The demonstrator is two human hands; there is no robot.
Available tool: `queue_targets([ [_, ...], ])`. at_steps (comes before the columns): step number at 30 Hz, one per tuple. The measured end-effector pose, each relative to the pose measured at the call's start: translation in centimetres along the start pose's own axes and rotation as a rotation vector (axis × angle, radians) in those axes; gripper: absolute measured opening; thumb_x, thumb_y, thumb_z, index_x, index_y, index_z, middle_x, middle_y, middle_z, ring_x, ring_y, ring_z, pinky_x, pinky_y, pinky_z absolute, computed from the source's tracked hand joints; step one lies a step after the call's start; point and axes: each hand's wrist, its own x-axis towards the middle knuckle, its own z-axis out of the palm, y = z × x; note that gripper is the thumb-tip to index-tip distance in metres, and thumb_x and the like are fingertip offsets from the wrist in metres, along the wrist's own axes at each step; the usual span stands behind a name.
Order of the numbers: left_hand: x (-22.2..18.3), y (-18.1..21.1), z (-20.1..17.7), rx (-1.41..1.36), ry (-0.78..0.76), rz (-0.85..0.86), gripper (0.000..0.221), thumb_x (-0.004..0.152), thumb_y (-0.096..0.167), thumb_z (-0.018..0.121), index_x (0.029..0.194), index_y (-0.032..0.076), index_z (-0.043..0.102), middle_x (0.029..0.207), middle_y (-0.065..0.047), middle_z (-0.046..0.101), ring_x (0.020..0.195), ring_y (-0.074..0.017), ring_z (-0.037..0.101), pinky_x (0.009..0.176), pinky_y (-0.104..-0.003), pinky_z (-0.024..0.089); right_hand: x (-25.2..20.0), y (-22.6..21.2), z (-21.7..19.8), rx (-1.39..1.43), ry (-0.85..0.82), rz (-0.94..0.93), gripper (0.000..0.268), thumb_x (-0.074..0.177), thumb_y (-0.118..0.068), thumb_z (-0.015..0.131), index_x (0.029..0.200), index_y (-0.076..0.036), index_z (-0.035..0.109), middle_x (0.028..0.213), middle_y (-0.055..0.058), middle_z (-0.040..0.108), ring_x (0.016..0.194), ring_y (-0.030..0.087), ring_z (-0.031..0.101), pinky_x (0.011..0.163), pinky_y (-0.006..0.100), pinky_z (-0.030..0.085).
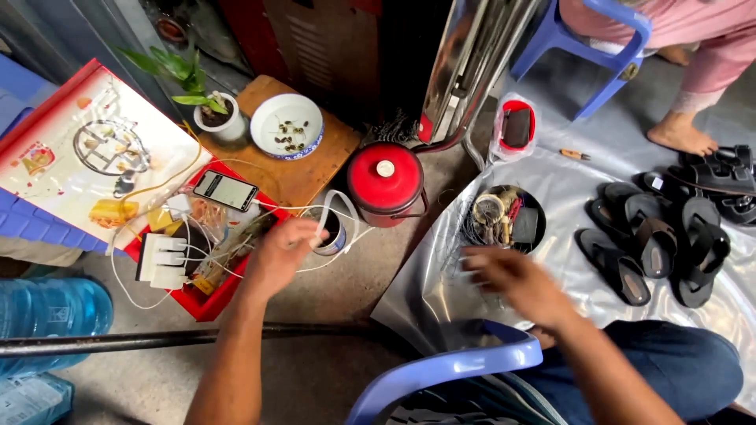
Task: Organizing charging cables and hand-stitching a shoe sole in a repair shop.
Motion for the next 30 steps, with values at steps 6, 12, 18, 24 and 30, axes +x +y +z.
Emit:
queue_targets([
  [6,-1.7,-0.1,0.8,0.027,-0.212,-0.056,0.013,0.077,0.027,0.065,0.088,0.026,0.071,0.117,0.01,0.065,0.108,-0.0095,0.059,0.091,-0.026,0.042,2.4,-7.8,9.5,0.041,-0.373,0.007,0.078,0.075,-0.047,0.049,0.139,-0.014,0.02,0.144,0.01,0.031,0.126,0.023,0.045,0.091,0.029,0.051],
  [12,-1.0,-0.2,1.2,0.107,-0.388,0.145,0.014,0.077,0.025,0.063,0.088,0.021,0.071,0.09,0.01,0.074,0.089,-0.0068,0.067,0.081,-0.021,0.046,4.3,-6.7,10.4,0.458,-0.178,-0.202,0.036,0.088,-0.023,0.047,0.121,-0.008,0.054,0.072,0.004,0.057,0.071,0.012,0.055,0.072,0.027,0.045],
  [18,-0.8,3.0,2.5,-0.585,-0.376,0.389,0.05,0.091,0.032,0.037,0.135,0.009,0.033,0.129,-0.017,0.052,0.116,-0.0198,0.051,0.089,-0.028,0.043,2.1,-6.3,10.3,-0.432,-0.31,-0.122,0.032,0.09,-0.038,0.038,0.105,-0.023,0.062,0.082,-0.01,0.07,0.072,0.01,0.062,0.071,0.025,0.046],
  [24,-0.7,6.5,5.9,-1.033,-0.204,-0.055,0.038,0.085,0.011,0.052,0.12,-0.003,0.058,0.068,-0.009,0.05,0.063,-0.0144,0.047,0.054,-0.029,0.045,2.0,-2.9,10.1,-0.657,-0.383,-0.383,0.025,0.091,-0.034,0.041,0.092,-0.009,0.048,0.085,0.019,0.061,0.084,0.038,0.058,0.071,0.045,0.042],
  [30,-0.1,5.7,6.2,-0.605,-0.127,-0.042,0.065,0.081,0.01,0.046,0.144,0.012,0.03,0.107,-0.026,0.063,0.072,-0.0258,0.057,0.062,-0.037,0.051,2.5,0.7,-1.6,-0.322,0.119,-0.388,0.057,0.082,-0.042,0.051,0.128,-0.009,0.045,0.131,0.009,0.05,0.119,0.021,0.049,0.101,0.032,0.034],
])
